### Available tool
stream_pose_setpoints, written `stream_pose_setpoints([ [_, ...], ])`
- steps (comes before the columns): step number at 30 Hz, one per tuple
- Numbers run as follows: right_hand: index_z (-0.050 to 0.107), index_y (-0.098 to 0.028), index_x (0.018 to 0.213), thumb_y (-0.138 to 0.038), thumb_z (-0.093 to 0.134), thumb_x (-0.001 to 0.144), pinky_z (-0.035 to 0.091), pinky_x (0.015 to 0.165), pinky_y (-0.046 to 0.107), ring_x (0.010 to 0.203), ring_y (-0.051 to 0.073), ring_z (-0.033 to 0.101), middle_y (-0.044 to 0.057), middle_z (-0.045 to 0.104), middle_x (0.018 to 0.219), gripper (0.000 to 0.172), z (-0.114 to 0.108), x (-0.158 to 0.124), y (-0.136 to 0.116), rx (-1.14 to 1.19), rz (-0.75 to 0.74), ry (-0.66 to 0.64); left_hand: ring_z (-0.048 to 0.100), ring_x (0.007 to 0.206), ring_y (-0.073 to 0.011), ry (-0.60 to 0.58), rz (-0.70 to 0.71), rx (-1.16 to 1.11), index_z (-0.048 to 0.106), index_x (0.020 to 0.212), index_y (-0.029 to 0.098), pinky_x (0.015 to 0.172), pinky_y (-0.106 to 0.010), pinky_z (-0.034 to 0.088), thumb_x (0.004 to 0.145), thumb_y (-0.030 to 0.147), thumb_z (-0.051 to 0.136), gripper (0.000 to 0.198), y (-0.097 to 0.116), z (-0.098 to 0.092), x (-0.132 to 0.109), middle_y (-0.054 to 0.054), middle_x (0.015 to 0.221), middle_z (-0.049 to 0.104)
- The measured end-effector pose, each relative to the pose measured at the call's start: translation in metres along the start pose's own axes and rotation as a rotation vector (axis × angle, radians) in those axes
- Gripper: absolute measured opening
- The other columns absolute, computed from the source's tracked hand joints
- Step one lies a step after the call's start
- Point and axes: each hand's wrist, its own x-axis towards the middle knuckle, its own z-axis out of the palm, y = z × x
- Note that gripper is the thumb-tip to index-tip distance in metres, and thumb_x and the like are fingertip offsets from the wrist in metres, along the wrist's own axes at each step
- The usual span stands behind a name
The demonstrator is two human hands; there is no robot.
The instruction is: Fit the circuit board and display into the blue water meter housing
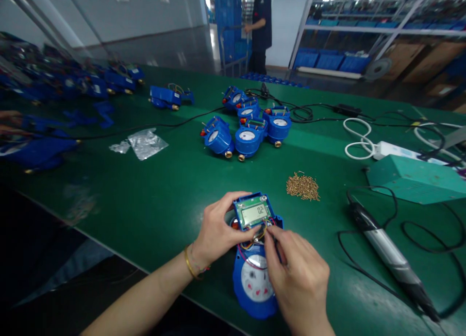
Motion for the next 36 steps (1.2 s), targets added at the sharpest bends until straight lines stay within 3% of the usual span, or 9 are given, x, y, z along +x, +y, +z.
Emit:
stream_pose_setpoints([
  [9, 0.070, -0.010, 0.098, -0.029, 0.060, 0.100, 0.041, 0.055, 0.030, 0.054, 0.016, 0.061, 0.004, 0.068, 0.070, 0.021, 0.007, -0.004, -0.005, -0.406, -0.040, 0.043, 0.071, 0.107, -0.0232, 0.039, 0.129, 0.091, 0.059, 0.121, 0.018, 0.098, -0.038, 0.060, 0.071, 0.030, 0.085, 0.058, 0.000, -0.002, -0.002, -0.009, 0.117, 0.073],
  [14, 0.071, -0.010, 0.093, -0.036, 0.053, 0.103, 0.038, 0.045, 0.023, 0.042, 0.009, 0.053, -0.004, 0.055, 0.055, 0.033, 0.006, 0.002, -0.005, -0.165, 0.115, 0.039, 0.070, 0.110, -0.0234, 0.028, 0.171, 0.101, 0.057, 0.124, 0.018, 0.099, -0.039, 0.059, 0.073, 0.031, 0.084, 0.059, -0.002, -0.003, -0.003, -0.010, 0.119, 0.072],
  [19, 0.071, -0.015, 0.082, -0.041, 0.058, 0.097, 0.036, 0.036, 0.016, 0.036, 0.007, 0.044, -0.008, 0.045, 0.048, 0.032, -0.001, 0.010, -0.001, 0.152, 0.348, -0.073, 0.067, 0.116, -0.0247, 0.025, 0.246, 0.106, 0.055, 0.127, 0.016, 0.103, -0.041, 0.058, 0.071, 0.025, 0.086, 0.064, -0.006, -0.003, -0.003, -0.012, 0.123, 0.071],
  [23, 0.073, -0.015, 0.078, -0.039, 0.057, 0.096, 0.034, 0.034, 0.015, 0.033, 0.006, 0.043, -0.008, 0.046, 0.045, 0.033, -0.008, 0.020, 0.000, 0.147, 0.275, -0.078, 0.065, 0.120, -0.0248, 0.005, 0.297, 0.130, 0.055, 0.127, 0.014, 0.106, -0.041, 0.057, 0.072, 0.025, 0.085, 0.063, -0.006, -0.005, -0.002, -0.014, 0.125, 0.070],
  [26, 0.074, -0.014, 0.080, -0.034, 0.056, 0.096, 0.040, 0.040, 0.013, 0.037, 0.005, 0.052, -0.004, 0.059, 0.053, 0.032, -0.013, 0.026, 0.003, 0.101, 0.128, -0.089, 0.064, 0.123, -0.0246, -0.015, 0.327, 0.152, 0.054, 0.129, 0.013, 0.108, -0.041, 0.055, 0.077, 0.026, 0.082, 0.060, -0.005, -0.007, -0.002, -0.015, 0.128, 0.069],
  [28, 0.074, -0.015, 0.078, -0.035, 0.055, 0.095, 0.041, 0.041, 0.013, 0.038, 0.006, 0.055, -0.003, 0.062, 0.055, 0.032, -0.015, 0.028, 0.006, 0.115, 0.117, -0.125, 0.063, 0.124, -0.0247, -0.037, 0.348, 0.167, 0.054, 0.130, 0.013, 0.110, -0.042, 0.054, 0.079, 0.027, 0.080, 0.059, -0.003, -0.008, -0.001, -0.015, 0.129, 0.068],
  [30, 0.074, -0.016, 0.075, -0.039, 0.056, 0.091, 0.039, 0.037, 0.016, 0.037, 0.008, 0.053, -0.002, 0.060, 0.051, 0.033, -0.016, 0.028, 0.012, 0.211, 0.257, -0.224, 0.063, 0.125, -0.0252, -0.050, 0.360, 0.174, 0.054, 0.130, 0.013, 0.110, -0.041, 0.054, 0.080, 0.028, 0.080, 0.058, -0.002, -0.009, -0.001, -0.016, 0.130, 0.068],
  [32, 0.074, -0.016, 0.076, -0.045, 0.061, 0.085, 0.038, 0.035, 0.018, 0.040, 0.012, 0.055, 0.001, 0.063, 0.055, 0.033, -0.014, 0.028, 0.018, 0.387, 0.496, -0.337, 0.063, 0.124, -0.0258, -0.047, 0.362, 0.172, 0.054, 0.129, 0.012, 0.109, -0.041, 0.054, 0.079, 0.027, 0.081, 0.059, -0.002, -0.009, -0.001, -0.017, 0.129, 0.068],
  [36, 0.076, -0.013, 0.076, -0.056, 0.073, 0.068, 0.048, 0.046, 0.022, 0.055, 0.018, 0.063, 0.012, 0.072, 0.072, 0.044, -0.011, 0.029, 0.029, 0.660, 0.849, -0.447, 0.064, 0.123, -0.0262, -0.039, 0.348, 0.169, 0.054, 0.130, 0.014, 0.108, -0.044, 0.056, 0.080, 0.027, 0.079, 0.058, -0.003, -0.008, -0.001, -0.016, 0.129, 0.068],
])
